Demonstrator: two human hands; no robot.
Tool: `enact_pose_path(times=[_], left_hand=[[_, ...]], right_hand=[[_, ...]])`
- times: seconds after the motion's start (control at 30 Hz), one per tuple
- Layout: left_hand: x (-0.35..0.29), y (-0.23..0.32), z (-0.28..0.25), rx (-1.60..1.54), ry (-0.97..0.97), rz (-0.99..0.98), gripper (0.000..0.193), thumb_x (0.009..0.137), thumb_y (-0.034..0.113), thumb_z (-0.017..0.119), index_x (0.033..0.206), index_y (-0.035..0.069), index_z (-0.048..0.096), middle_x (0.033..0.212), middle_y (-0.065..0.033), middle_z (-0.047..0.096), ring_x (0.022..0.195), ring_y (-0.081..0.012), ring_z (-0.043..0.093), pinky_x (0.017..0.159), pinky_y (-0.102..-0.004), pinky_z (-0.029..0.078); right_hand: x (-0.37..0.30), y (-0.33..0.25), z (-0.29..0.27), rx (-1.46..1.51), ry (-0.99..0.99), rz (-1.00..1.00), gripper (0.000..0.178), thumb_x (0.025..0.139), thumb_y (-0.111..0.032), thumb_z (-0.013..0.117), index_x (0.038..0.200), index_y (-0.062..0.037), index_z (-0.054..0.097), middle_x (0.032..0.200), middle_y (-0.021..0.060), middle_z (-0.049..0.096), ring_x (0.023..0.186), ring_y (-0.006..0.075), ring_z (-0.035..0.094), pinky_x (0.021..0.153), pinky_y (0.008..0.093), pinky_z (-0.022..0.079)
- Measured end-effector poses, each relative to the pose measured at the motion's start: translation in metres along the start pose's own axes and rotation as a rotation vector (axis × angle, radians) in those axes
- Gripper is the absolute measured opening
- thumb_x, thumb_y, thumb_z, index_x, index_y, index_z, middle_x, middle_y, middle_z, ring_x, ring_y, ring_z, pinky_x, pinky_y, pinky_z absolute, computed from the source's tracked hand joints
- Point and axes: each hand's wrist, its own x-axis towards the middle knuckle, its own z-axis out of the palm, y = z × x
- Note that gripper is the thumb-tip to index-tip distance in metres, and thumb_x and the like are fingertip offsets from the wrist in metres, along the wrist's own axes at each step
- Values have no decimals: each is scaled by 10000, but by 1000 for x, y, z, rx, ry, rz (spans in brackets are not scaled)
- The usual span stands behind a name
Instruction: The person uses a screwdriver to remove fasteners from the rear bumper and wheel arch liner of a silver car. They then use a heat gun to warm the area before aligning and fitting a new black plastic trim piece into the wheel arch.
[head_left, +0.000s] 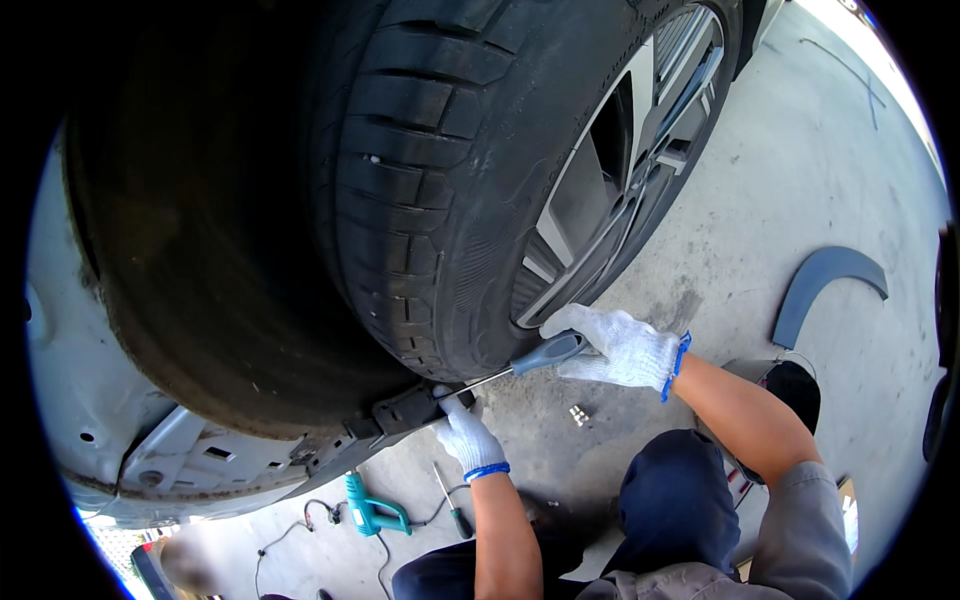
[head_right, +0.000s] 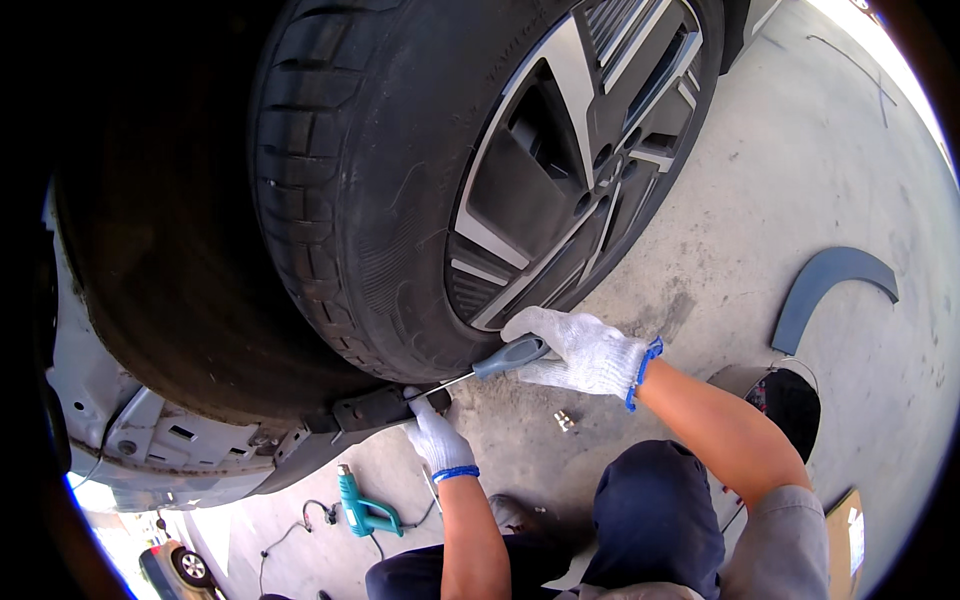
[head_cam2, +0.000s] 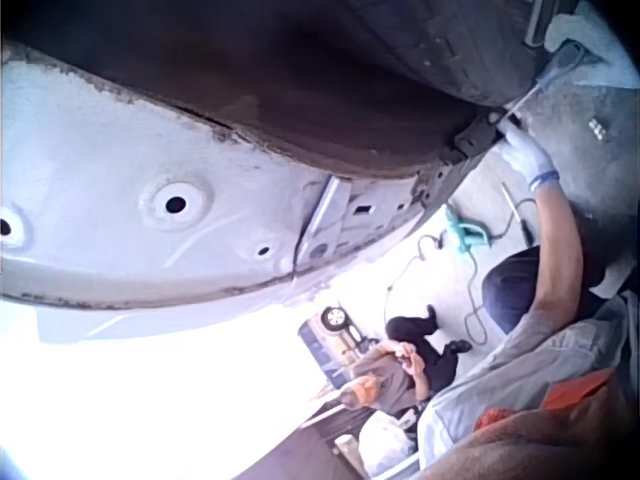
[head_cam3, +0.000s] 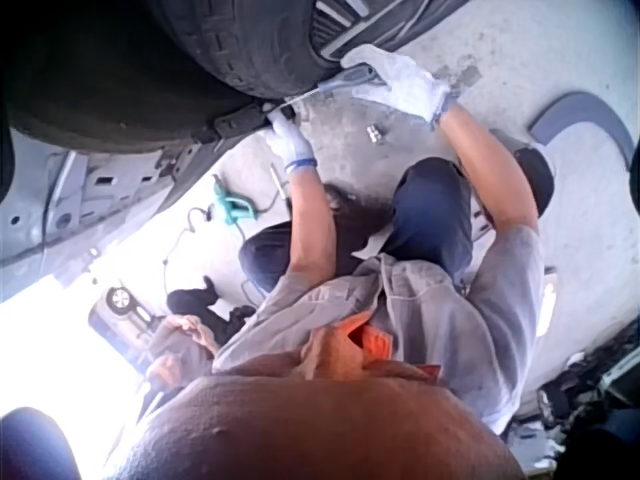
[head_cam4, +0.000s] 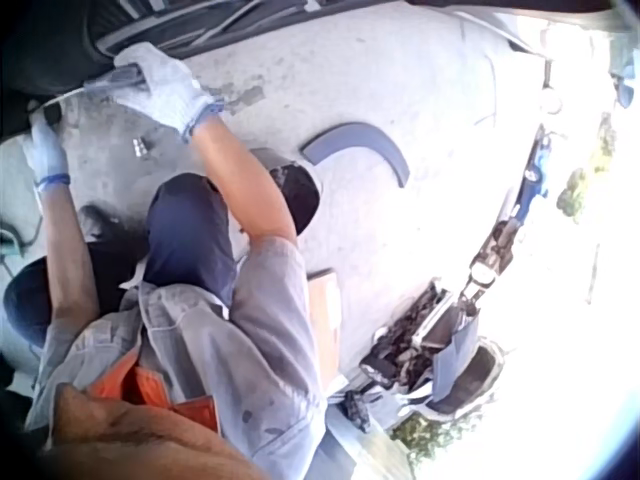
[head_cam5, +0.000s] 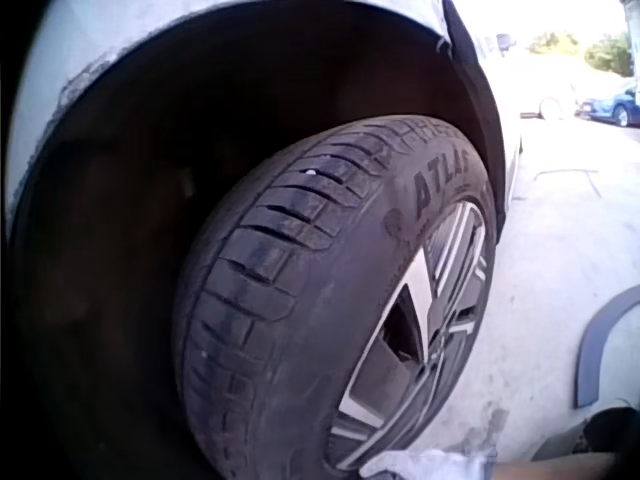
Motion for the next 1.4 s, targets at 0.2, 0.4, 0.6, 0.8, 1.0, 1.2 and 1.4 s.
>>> enact_pose_path(times=[0.2, 0.4, 0.6, 0.8, 1.0, 1.2, 1.4], left_hand=[[-10, 0, 4, -37, -42, 79, 736, 999, 430, 703, 1502, -54, 469, 1439, -224, 537, 1187, -307, 625, 870, -434, 671], [-4, -1, -3, 30, -57, 74, 732, 1005, 394, 706, 1551, -9, 431, 1412, -188, 576, 1136, -282, 663, 847, -385, 660], [-36, -2, -7, 186, -70, 14, 702, 977, 368, 717, 1525, 46, 419, 1443, -126, 542, 1181, -249, 620, 893, -394, 604], [-89, -8, -19, 178, -422, 1, 437, 1068, 386, 569, 1344, 48, 557, 1066, -92, 669, 895, -195, 684, 737, -338, 570], [-84, 42, 4, 3, -428, -85, 354, 1086, 415, 558, 1183, 77, 599, 956, -73, 673, 796, -182, 668, 664, -335, 542], [-71, 53, -1, -133, -421, -208, 325, 1074, 398, 602, 1132, 79, 588, 924, -68, 666, 751, -168, 635, 634, -316, 514], [-103, 77, 3, -131, -333, 106, 250, 1059, 333, 644, 1082, 88, 599, 853, -53, 706, 685, -134, 630, 634, -308, 511]], right_hand=[[4, 8, -5, 30, -135, 113, 467, 906, -330, 792, 1276, -107, 615, 1200, 165, 687, 1133, 399, 669, 944, 455, 557], [6, -1, -9, 294, -265, 395, 401, 938, -383, 765, 1140, -50, 669, 870, 122, 692, 754, 259, 703, 682, 375, 558], [9, 2, -11, 707, -303, 795, 399, 972, -446, 719, 983, -48, 696, 619, 22, 567, 496, 135, 557, 442, 298, 429], [9, 8, -8, 743, -326, 801, 425, 979, -460, 699, 967, -35, 704, 658, 41, 629, 553, 152, 622, 506, 302, 506], [6, -8, -12, 632, -247, 611, 383, 985, -395, 708, 1000, -12, 719, 738, 73, 702, 662, 157, 685, 614, 299, 566], [2, 3, -30, 694, -236, 555, 316, 981, -300, 719, 1071, 3, 735, 777, 75, 708, 713, 134, 701, 643, 291, 574], [-1, -30, -48, 591, -175, 356, 411, 867, -180, 811, 1224, -4, 707, 951, 103, 716, 854, 180, 692, 785, 335, 563]])
